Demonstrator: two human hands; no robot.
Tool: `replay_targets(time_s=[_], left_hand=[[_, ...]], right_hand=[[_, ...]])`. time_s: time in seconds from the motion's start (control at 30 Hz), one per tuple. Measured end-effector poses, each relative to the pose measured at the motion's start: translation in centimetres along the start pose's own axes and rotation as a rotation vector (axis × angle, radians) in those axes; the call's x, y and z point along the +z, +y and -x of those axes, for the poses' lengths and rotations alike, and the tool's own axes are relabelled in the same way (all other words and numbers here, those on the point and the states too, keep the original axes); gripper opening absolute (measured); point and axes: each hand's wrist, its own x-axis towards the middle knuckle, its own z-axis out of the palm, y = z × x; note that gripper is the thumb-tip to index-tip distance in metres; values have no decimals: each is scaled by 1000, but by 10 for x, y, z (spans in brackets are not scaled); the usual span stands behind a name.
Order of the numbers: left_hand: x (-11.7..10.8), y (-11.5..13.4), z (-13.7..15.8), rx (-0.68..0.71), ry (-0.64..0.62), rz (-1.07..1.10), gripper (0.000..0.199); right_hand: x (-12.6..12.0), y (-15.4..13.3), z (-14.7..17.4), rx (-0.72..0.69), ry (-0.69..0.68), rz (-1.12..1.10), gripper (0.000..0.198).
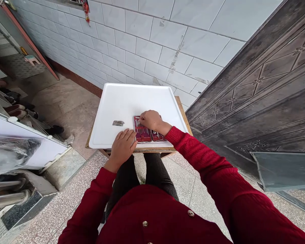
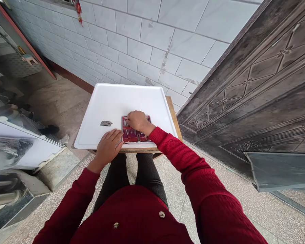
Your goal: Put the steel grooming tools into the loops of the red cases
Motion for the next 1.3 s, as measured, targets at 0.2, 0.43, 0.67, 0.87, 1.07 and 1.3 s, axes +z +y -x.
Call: replay_targets(time_s=[0.2,0.43,0.67,0.87,1.07,1.3], left_hand=[[0,0,1,3,9,-5,40],[-2,2,2,2,-8,-7,40],[2,0,2,5,27,-9,40],[4,-1,1,13,45,-8,41],[4,-2,1,13,51,-8,40],[4,-2,0,11,54,-1,41]], right_hand=[[-2,-24,-11,85,-65,79,42],[-2,-33,-20,139,-107,70,35],[-11,-35,-39,205,-273,-85,16],[-4,-29,-44,263,-250,-231,13],[9,-20,-45,280,-168,-265,11],[15,-13,-49,312,-162,-321,15]])
